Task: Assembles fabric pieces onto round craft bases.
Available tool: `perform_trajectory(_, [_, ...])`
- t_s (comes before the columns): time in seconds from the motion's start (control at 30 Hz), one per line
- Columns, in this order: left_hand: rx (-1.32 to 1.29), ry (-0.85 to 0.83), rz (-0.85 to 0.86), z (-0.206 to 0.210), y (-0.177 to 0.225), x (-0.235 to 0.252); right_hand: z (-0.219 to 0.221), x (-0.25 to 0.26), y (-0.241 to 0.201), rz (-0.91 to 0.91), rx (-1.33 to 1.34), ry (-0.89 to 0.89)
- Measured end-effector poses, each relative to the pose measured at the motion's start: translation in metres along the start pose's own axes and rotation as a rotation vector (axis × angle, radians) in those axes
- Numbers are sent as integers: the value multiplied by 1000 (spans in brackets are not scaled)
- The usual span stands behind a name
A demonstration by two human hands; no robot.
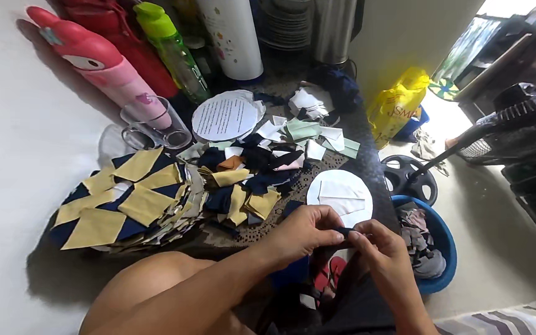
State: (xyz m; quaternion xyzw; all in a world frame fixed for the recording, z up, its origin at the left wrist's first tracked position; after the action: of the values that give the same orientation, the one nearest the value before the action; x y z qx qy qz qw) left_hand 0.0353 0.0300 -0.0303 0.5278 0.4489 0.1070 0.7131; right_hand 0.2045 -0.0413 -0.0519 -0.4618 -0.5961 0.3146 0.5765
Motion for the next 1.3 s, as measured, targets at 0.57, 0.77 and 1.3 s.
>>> perform_trajectory(0.57, [269,250,241,21,-11,24,-14,-27,24,-140,-330,157])
perform_trajectory(0.77, [277,272,196,28,-9,38,-11,-31,38,-132,-405,213])
perform_trajectory(1.3, [925,93,342,45,18,96,-31,-44,69,-292,-838,225])
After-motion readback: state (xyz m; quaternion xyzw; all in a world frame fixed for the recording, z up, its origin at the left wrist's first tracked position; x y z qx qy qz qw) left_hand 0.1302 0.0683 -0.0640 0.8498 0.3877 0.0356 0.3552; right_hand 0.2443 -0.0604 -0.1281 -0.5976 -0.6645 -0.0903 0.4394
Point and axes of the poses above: each hand's wrist, its own x-axis towards the middle knuckle, its own z-axis out of the palm, y = z × x, the point moved 3 cm from there along x, towards the middle knuckle, and after that the axes turned 14 degrees about -z, right-handed, at the moved point
